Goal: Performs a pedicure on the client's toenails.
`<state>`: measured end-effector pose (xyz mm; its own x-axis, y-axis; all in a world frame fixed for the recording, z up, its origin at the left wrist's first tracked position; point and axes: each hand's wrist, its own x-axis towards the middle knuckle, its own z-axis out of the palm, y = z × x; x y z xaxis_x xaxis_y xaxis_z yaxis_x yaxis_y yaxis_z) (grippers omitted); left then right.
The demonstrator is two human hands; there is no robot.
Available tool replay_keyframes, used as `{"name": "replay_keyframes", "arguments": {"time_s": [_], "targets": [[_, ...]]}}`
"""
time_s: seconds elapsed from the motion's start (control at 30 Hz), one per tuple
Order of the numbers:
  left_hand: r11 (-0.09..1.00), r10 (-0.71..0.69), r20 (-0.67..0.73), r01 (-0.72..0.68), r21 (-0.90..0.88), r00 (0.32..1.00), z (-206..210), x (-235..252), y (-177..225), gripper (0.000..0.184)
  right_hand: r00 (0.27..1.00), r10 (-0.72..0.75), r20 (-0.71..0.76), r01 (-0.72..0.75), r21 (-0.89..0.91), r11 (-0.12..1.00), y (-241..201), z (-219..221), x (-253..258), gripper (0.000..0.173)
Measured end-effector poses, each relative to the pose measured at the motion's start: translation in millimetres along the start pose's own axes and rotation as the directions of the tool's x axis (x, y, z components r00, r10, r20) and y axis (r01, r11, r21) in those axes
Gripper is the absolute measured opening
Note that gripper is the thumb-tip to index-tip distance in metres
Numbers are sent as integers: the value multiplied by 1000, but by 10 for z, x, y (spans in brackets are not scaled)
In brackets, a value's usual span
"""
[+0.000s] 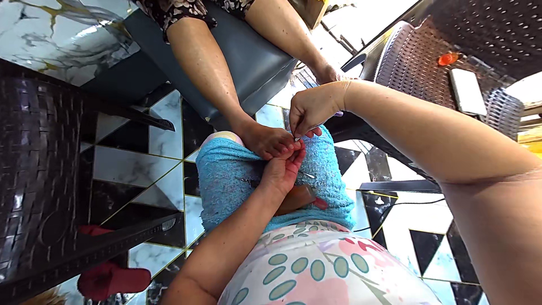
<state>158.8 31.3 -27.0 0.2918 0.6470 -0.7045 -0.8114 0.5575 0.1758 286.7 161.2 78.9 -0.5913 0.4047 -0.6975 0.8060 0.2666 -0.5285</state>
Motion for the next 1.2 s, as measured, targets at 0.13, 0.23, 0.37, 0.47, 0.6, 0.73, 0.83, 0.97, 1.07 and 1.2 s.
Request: {"name": "replay_keyframes", "arguments": {"time_s": [0.13,0.23,0.37,0.47,0.6,0.73,0.83,0.97,1.07,1.2], "targets": [[1000,-9,6,9,-1,1000,8,-11,4,15,1000,9,-10,-9,-47,999,-67,5,-19,15],[1000,-8,12,8,12,1000,6,-13,6,15,998,-55,-24,53,-45,998,-19,15,-33,15],[1000,-15,12,15,16,1000,7,-16,11,14,994,-98,-48,99,21,995,67,28,-54,15],[1000,-13,30,12,21,999,2,-17,14,13,996,-83,-41,85,51,995,95,31,-65,15],[1000,-10,28,9,12,1000,1,-14,8,14,998,-63,-28,64,31,998,73,25,-56,16],[1000,0,29,-1,9,1000,-4,-12,1,15,999,-45,-28,44,-10,999,21,22,-37,16],[1000,6,30,-7,12,1000,-7,-16,-1,15,997,-64,-37,62,-45,997,0,35,-31,15],[1000,-1,35,0,22,999,-11,-11,3,14,996,-77,-39,74,-69,995,-6,44,-46,14],[1000,-12,78,11,16,997,-30,-15,14,15,994,-88,-61,90,38,995,106,7,-79,13],[1000,-9,113,9,-4,994,-63,-25,20,16,896,-270,-352,427,521,739,390,130,-109,16]]}}
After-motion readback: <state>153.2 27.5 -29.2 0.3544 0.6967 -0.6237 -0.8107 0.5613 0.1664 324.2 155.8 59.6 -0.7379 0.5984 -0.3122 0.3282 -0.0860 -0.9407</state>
